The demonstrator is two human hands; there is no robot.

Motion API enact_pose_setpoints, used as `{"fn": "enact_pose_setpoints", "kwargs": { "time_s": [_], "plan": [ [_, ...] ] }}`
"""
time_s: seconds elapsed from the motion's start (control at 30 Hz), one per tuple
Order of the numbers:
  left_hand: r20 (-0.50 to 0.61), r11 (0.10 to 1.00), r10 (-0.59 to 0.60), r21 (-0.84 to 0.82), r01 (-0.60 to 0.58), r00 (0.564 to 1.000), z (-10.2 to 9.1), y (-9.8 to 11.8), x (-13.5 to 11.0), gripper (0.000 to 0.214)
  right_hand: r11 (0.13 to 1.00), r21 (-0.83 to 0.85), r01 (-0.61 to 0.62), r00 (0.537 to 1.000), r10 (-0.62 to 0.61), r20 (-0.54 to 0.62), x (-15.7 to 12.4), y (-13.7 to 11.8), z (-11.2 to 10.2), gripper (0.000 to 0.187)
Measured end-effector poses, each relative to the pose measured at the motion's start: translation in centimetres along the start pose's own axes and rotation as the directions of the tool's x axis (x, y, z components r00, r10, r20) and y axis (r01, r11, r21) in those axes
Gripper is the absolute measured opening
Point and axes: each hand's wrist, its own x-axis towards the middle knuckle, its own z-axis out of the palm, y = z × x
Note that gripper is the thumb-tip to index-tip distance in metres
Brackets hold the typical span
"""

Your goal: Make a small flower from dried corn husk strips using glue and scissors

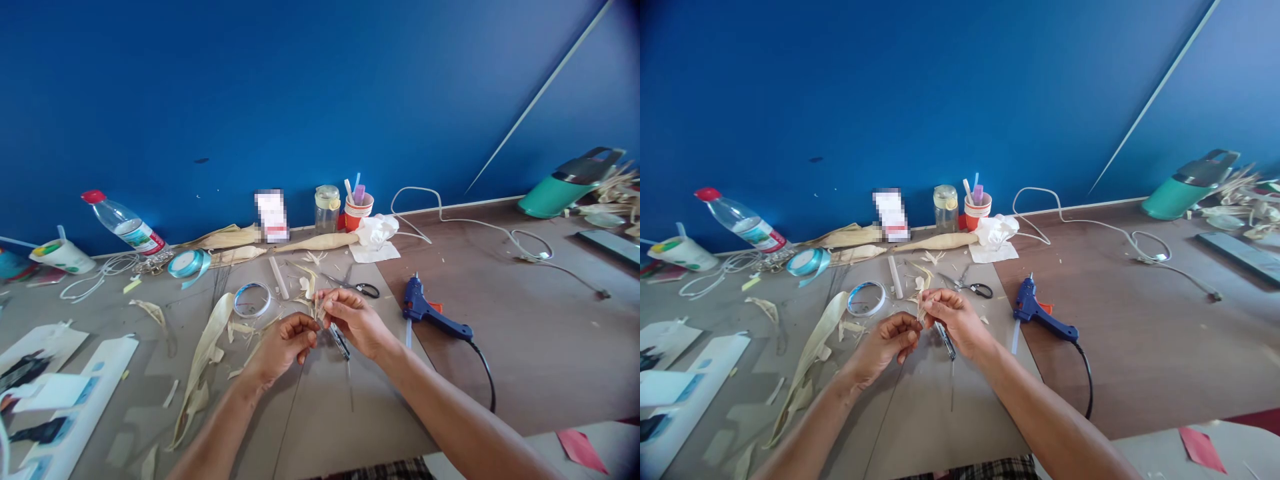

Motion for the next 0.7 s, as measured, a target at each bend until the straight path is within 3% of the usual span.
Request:
{"fn": "enact_pose_setpoints", "kwargs": {
  "time_s": [0.17,0.37,0.53,0.7],
  "plan": [
    [-0.008,0.998,-0.008,-0.061,0.008,1.0,-0.5,0.2,0.1,0.032,0.984,-0.143,0.109,0.977,-0.132,-0.167,0.3,-0.1,-0.3,0.019],
    [-0.02,0.994,-0.014,-0.107,0.012,1.0,-0.6,0.1,0.1,0.036,0.926,-0.361,0.112,0.984,-0.153,-0.086,0.2,0.3,-0.3,0.021],
    [-0.059,0.993,-0.003,-0.121,-0.004,0.998,-0.6,-0.2,0.2,0.035,0.904,-0.4,0.152,0.984,-0.178,-0.029,0.1,0.7,-0.5,0.02],
    [-0.075,0.993,0.005,-0.114,-0.014,0.997,-0.7,-0.2,0.3,0.034,0.895,-0.422,0.144,0.98,-0.187,-0.063,0.2,0.9,-0.4,0.022]
  ]
}}
